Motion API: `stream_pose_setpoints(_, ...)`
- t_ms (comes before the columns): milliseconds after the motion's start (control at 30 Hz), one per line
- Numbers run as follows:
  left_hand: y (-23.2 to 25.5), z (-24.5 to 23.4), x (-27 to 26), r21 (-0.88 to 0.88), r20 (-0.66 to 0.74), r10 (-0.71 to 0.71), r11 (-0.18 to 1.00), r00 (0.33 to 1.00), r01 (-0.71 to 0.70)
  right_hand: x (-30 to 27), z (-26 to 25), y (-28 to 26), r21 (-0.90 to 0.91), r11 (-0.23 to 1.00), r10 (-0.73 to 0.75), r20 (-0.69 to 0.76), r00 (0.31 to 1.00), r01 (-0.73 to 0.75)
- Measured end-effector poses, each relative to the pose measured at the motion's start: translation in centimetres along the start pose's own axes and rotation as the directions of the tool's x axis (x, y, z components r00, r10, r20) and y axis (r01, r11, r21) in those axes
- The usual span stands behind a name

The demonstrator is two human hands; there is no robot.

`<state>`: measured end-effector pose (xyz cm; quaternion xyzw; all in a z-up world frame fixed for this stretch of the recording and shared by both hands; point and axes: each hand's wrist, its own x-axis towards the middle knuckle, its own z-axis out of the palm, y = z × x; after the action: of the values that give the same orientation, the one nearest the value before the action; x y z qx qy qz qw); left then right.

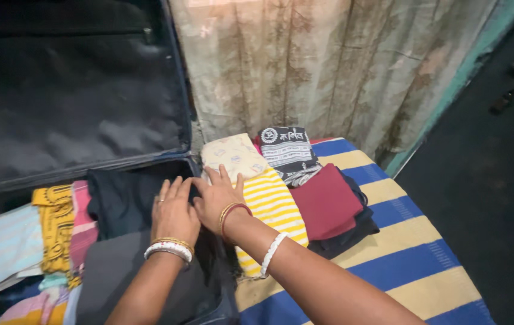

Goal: The person folds various clothing items, including a black and white patterned cloth, a yellow and white striped shirt, and patterned shorts, and packs them into a suitcase.

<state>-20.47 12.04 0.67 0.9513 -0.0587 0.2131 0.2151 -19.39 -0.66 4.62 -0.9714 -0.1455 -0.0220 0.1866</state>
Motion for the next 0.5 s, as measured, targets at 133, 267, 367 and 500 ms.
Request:
stream_pose_setpoints(133, -2.5, -2.4, -1.2, 0.078, 0.058, -0.104, 0.992, 0.993, 0.099, -0.4, 0.7, -3.1, -0.003, 0.998, -0.061, -0.002, 0.998, 0.061)
stream_pose_setpoints(267, -5.4, -3.9, -2.8, 0.119, 0.096, -0.166, 0.981, 0.981, 0.154, -0.5, 2.3, -5.6, 0.017, 0.995, -0.104, 0.052, 0.993, 0.103)
stream_pose_setpoints(367, -8.1, -4.4, -4.2, 0.168, 0.155, -0.225, 0.965, 0.962, 0.199, -0.5, 4.3, -7.4, 0.021, 0.991, -0.134, 0.100, 0.986, 0.133)
stream_pose_setpoints(500, -12.4, -4.0, -6.3, 0.205, 0.184, -0.207, 0.964, 0.961, 0.169, -0.3, 7.5, -9.3, 0.048, 0.992, -0.124, 0.144, 0.982, 0.118)
